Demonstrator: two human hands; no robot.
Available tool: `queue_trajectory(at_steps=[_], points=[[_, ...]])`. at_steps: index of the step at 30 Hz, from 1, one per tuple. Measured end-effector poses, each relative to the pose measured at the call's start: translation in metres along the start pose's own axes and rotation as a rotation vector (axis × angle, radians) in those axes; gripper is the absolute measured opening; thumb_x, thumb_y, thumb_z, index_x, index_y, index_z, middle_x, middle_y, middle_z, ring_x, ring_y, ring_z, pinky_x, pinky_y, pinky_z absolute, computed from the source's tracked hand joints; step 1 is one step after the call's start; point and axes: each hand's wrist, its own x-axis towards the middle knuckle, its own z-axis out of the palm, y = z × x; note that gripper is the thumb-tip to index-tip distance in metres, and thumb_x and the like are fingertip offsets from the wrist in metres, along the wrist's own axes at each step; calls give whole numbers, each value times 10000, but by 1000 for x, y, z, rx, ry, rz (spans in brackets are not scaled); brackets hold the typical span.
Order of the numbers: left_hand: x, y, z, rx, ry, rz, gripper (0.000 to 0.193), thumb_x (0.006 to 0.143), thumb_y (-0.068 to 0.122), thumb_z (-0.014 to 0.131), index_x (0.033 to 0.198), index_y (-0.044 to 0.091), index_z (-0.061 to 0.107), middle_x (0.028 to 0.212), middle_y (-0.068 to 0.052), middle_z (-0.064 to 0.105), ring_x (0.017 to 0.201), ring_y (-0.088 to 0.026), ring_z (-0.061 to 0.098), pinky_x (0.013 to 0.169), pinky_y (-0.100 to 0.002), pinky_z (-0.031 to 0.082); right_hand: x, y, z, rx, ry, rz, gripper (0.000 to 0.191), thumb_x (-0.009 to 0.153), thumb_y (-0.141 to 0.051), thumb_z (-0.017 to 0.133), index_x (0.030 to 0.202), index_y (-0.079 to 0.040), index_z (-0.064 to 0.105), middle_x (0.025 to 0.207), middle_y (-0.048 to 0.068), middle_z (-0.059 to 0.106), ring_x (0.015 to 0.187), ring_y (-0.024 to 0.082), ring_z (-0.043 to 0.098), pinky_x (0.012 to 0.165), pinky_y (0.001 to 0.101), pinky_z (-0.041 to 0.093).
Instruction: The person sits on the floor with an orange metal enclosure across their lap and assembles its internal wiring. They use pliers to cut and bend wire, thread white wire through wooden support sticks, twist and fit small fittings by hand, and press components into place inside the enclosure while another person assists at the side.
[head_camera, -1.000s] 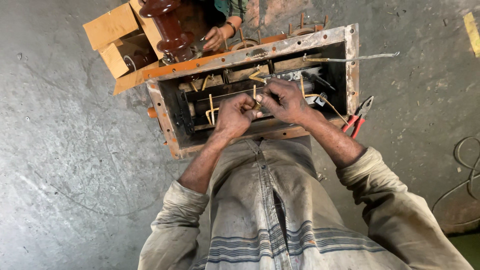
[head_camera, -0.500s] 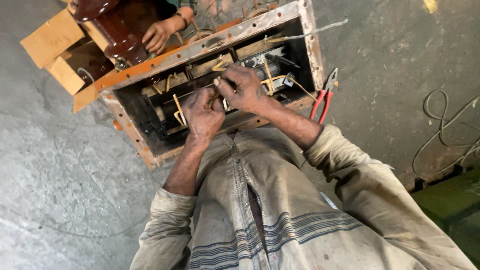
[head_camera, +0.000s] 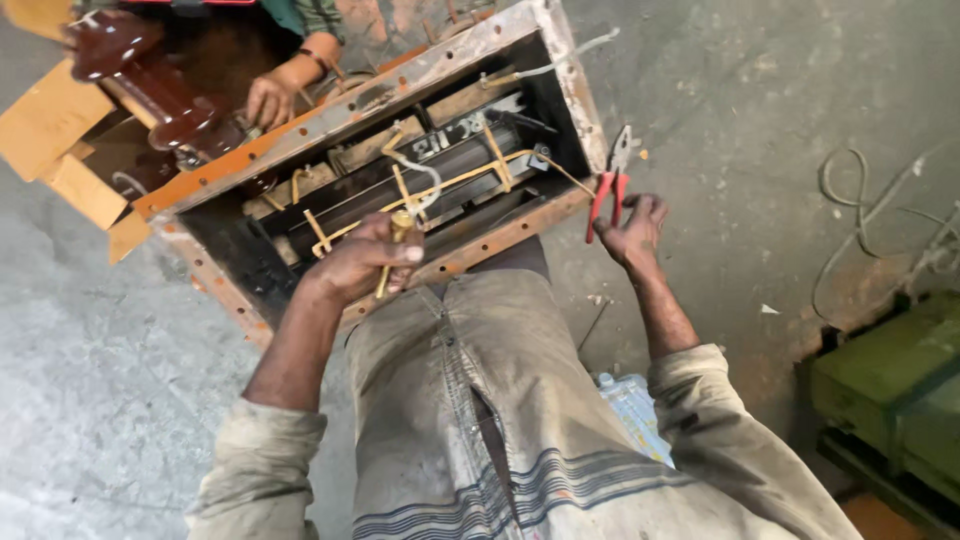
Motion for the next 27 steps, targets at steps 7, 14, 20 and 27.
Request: queue_trajectory(at_steps=[7,14,20,27], points=[[27,4,11,492,-98,29,321,777,165,862,751,129,544,724,74,547,686,-53,525,622,-260,462,15,31,68,-146,-170,218,487,703,-217,775,1167,-100,685,1221,257,549,1044,458,585,939,520,495],[30,-31,12,890,428,165,423,879,164,833,689,93,461,618,9,467,556,-111,442,502,-312,402,-65,12,-29,480,-260,-55,366,771,73,586,1125,4,651,1234,73,549,1036,186,640,869,286,537],[59,-55,11,929,441,592,240,909,80,747,775,79,548,655,-59,547,551,-209,574,519,-370,460,-88,-85,-43,321,-393,-459,378,667,-169,987,841,-20,686,989,89,504,854,224,544,747,321,474],[61,-54,-6,1073,421,716,220,717,47,763,810,55,563,715,-119,562,657,-359,602,576,-465,453,-57,-135,-7,129,-316,-860,254,738,-164,901,905,-62,739,945,76,551,1105,345,594,1255,716,232]])
